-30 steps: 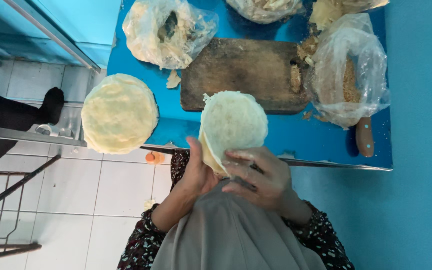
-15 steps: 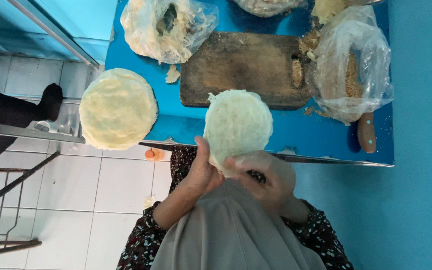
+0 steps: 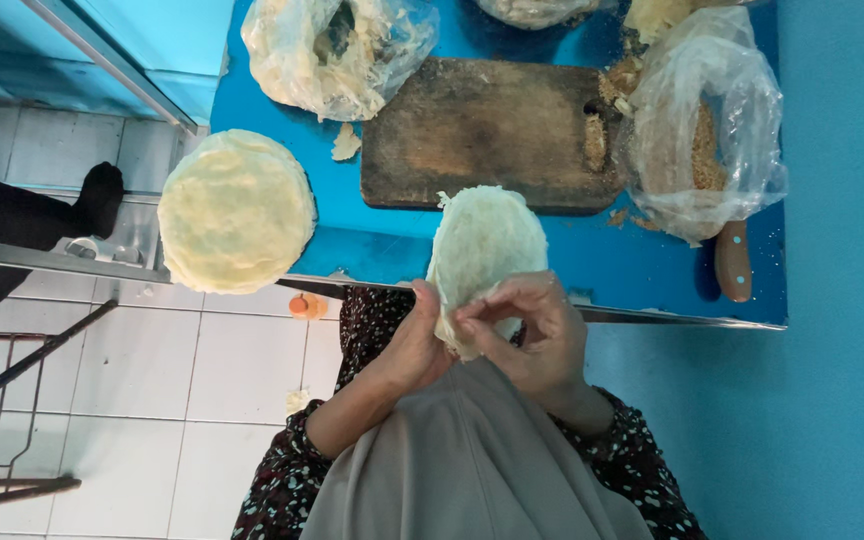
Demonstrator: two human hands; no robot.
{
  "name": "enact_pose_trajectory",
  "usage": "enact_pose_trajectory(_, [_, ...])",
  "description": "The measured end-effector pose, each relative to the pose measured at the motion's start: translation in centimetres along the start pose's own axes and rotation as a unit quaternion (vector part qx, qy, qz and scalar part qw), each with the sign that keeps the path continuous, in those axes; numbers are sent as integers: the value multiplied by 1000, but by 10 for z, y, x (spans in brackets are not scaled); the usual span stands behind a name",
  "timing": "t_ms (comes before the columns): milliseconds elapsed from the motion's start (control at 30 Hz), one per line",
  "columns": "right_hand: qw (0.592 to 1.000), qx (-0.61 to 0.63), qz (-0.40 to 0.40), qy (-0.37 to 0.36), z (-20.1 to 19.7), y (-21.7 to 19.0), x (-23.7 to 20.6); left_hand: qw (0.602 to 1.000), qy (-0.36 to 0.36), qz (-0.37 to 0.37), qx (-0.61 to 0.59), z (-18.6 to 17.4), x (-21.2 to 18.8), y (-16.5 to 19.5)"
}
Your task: The person sits at a blue table and stretches pieces of dough by hand, pulling them thin and draping them over round dough discs. They briefly pick up a knife, handle dough from plastic bags, and stack the flattened discs on the table and cutting board.
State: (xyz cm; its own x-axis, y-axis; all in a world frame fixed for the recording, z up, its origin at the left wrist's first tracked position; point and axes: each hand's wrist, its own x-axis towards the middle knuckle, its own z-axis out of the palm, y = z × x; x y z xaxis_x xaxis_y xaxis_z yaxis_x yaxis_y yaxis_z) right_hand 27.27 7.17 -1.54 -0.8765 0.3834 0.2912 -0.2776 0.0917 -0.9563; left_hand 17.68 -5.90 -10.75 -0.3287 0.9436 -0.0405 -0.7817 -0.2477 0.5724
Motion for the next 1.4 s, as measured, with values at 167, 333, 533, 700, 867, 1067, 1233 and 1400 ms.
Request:
enact_pose_trajectory(167, [979,-144,-144,-19,4,-2,-4,999,5,37,23,2,-1,-2])
enact_pose_trajectory(333, [974,-181,-136,-7,6,0,-7,999,6,31,13,1,-1,-6])
enact_pose_trajectory(533, [997,79,9,-9,-8,11,-7,1000,-11,14,-17,-2,-2,-9])
enact_pose_trajectory(700, [993,118,14,-17,-13,14,-10,985,-8,44,167,4,-8,-4])
enact_pose_trajectory(867, [989,140,37,-28,-14,14,-13,998,-24,-7,61,9,-11,0])
enact_pose_trajectory(1067, [992,119,38,-21,-15,16,-13,997,-25,-1,-68,-4,-11,-10])
enact_pose_trajectory(1233, [993,97,-4,74,-18,8,-18,994,-46,-13,-98,-13,-13,-18])
enact_pose_trajectory(1400, [998,66,8,-9,-14,7,-24,993,-25,14,116,1,-16,-11])
